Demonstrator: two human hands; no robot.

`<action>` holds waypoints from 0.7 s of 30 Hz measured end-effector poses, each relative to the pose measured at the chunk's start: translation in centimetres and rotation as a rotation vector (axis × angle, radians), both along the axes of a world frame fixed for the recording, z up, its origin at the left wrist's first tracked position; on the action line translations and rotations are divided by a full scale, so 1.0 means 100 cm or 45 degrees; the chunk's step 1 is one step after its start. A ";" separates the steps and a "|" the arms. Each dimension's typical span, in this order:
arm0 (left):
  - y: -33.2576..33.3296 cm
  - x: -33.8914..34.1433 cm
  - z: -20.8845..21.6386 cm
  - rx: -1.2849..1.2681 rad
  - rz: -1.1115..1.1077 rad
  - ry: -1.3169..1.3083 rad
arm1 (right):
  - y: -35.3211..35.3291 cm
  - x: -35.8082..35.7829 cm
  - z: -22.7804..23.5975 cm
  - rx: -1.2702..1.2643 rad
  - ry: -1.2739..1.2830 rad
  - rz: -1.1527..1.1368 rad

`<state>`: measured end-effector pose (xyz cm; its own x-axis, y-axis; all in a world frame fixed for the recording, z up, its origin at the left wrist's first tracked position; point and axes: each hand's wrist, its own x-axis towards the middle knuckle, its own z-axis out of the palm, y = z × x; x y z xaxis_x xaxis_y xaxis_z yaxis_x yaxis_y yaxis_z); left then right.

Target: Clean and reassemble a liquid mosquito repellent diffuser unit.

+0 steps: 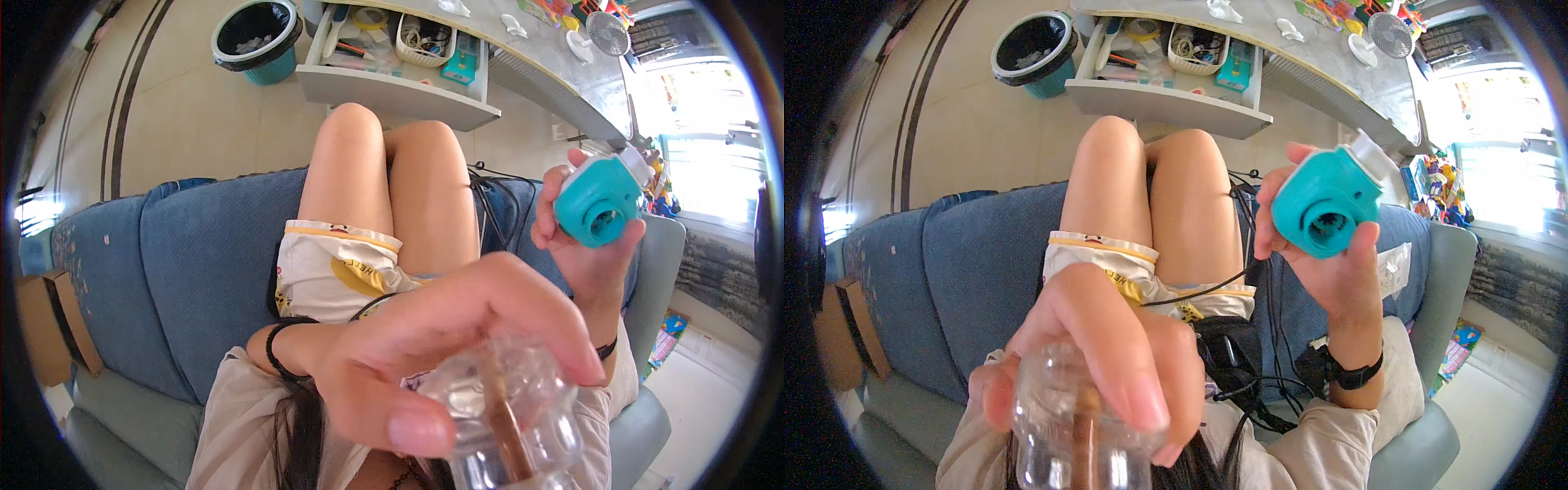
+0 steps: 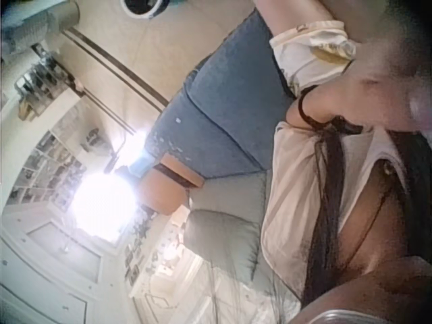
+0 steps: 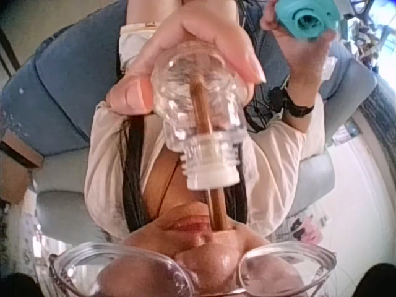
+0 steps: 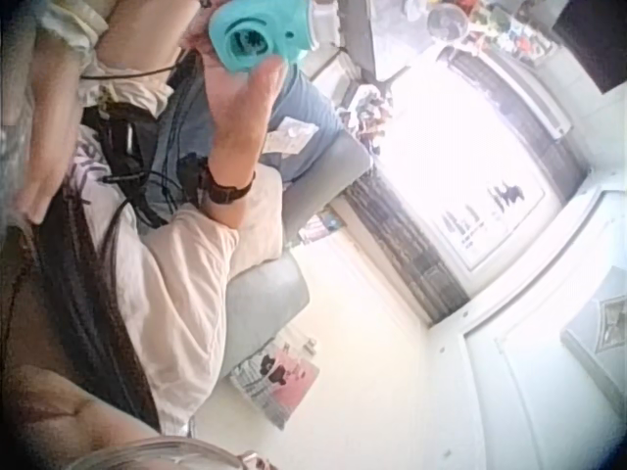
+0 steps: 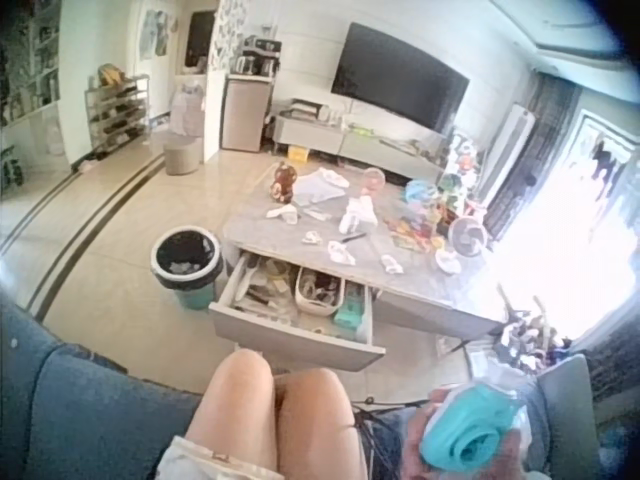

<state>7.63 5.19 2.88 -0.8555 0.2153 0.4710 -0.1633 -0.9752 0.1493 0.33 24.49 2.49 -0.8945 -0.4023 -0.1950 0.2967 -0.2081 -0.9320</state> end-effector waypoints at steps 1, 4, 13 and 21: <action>-0.002 -0.002 -0.005 -0.036 -0.024 0.017 | 0.001 -0.001 -0.003 0.005 0.004 -0.009; -0.007 -0.009 -0.019 -0.013 -0.099 0.122 | 0.002 -0.004 -0.008 -0.259 -0.025 0.113; -0.018 -0.024 -0.044 -0.186 -0.241 -0.349 | -0.007 -0.005 -0.003 -0.417 -0.311 0.127; 0.001 -0.039 -0.060 -0.403 -0.033 -0.650 | -0.001 0.000 -0.016 -0.144 -0.270 0.280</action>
